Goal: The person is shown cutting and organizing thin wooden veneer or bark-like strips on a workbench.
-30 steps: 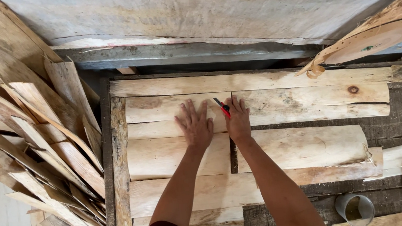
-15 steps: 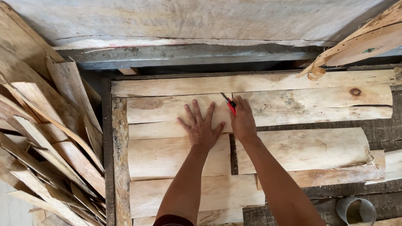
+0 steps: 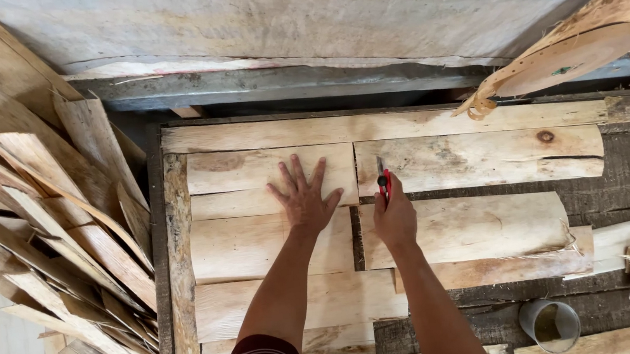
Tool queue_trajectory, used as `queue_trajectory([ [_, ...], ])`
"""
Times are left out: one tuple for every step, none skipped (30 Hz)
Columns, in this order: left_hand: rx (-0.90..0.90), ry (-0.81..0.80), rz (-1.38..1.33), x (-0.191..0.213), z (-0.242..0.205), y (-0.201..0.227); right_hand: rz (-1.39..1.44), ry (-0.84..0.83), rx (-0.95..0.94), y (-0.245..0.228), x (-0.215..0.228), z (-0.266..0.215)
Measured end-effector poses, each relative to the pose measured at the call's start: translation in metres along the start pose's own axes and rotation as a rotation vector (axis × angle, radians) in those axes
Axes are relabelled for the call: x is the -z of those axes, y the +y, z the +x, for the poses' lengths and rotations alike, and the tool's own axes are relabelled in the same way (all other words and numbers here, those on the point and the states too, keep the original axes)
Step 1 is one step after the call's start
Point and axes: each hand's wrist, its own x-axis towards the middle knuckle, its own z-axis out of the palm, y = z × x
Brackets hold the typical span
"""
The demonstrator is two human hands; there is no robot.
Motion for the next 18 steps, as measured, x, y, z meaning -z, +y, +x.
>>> queue_trajectory([
  [-0.002, 0.000, 0.000, 0.000, 0.000, 0.000, 0.000, 0.001, -0.001, 0.001, 0.000, -0.001],
  [-0.002, 0.006, 0.001, -0.001, 0.000, 0.000, -0.027, 0.012, 0.048, 0.002, -0.001, -0.003],
  [-0.001, 0.013, 0.002, -0.001, -0.001, 0.000, -0.055, 0.023, 0.098, 0.002, -0.003, -0.005],
  [-0.001, 0.013, 0.003, -0.001, -0.001, 0.000, -0.054, 0.023, 0.098, 0.004, -0.004, -0.005],
  [0.002, 0.014, 0.000, -0.001, -0.001, 0.000, -0.105, 0.001, 0.091, 0.005, -0.006, -0.005],
  [0.004, 0.016, -0.003, -0.001, -0.001, 0.000, -0.156, -0.020, 0.084, 0.006, -0.008, -0.004],
  [0.003, 0.017, -0.002, -0.001, 0.000, 0.000, -0.155, -0.019, 0.084, 0.005, -0.007, -0.004],
  [0.005, 0.014, -0.002, -0.002, 0.001, 0.000, -0.166, -0.037, 0.062, 0.004, -0.006, -0.004],
  [0.006, 0.012, -0.002, -0.003, 0.002, 0.000, -0.177, -0.055, 0.040, 0.003, -0.006, -0.004],
  [0.004, 0.011, -0.003, -0.003, 0.001, 0.000, -0.177, -0.054, 0.039, 0.005, -0.006, -0.004],
  [0.005, 0.004, -0.004, -0.003, 0.001, 0.000, -0.181, -0.050, 0.060, 0.007, -0.007, -0.004],
  [0.006, -0.002, -0.005, -0.003, 0.001, 0.000, -0.184, -0.046, 0.082, 0.009, -0.007, -0.003],
  [0.006, -0.002, -0.005, -0.002, 0.001, 0.000, -0.184, -0.046, 0.082, 0.009, -0.007, -0.003],
  [0.008, -0.006, -0.003, -0.002, 0.001, 0.000, -0.179, -0.061, 0.069, 0.009, -0.007, -0.002],
  [0.009, -0.009, 0.000, -0.001, 0.001, 0.000, -0.173, -0.075, 0.056, 0.010, -0.007, -0.002],
  [0.008, -0.010, 0.001, -0.001, 0.001, 0.001, -0.173, -0.075, 0.055, 0.012, -0.008, -0.002],
  [0.011, -0.012, 0.006, -0.001, 0.000, 0.001, -0.169, -0.055, 0.079, 0.014, -0.009, -0.003],
  [0.014, -0.014, 0.012, 0.000, 0.000, 0.001, -0.165, -0.033, 0.103, 0.017, -0.010, -0.002],
])
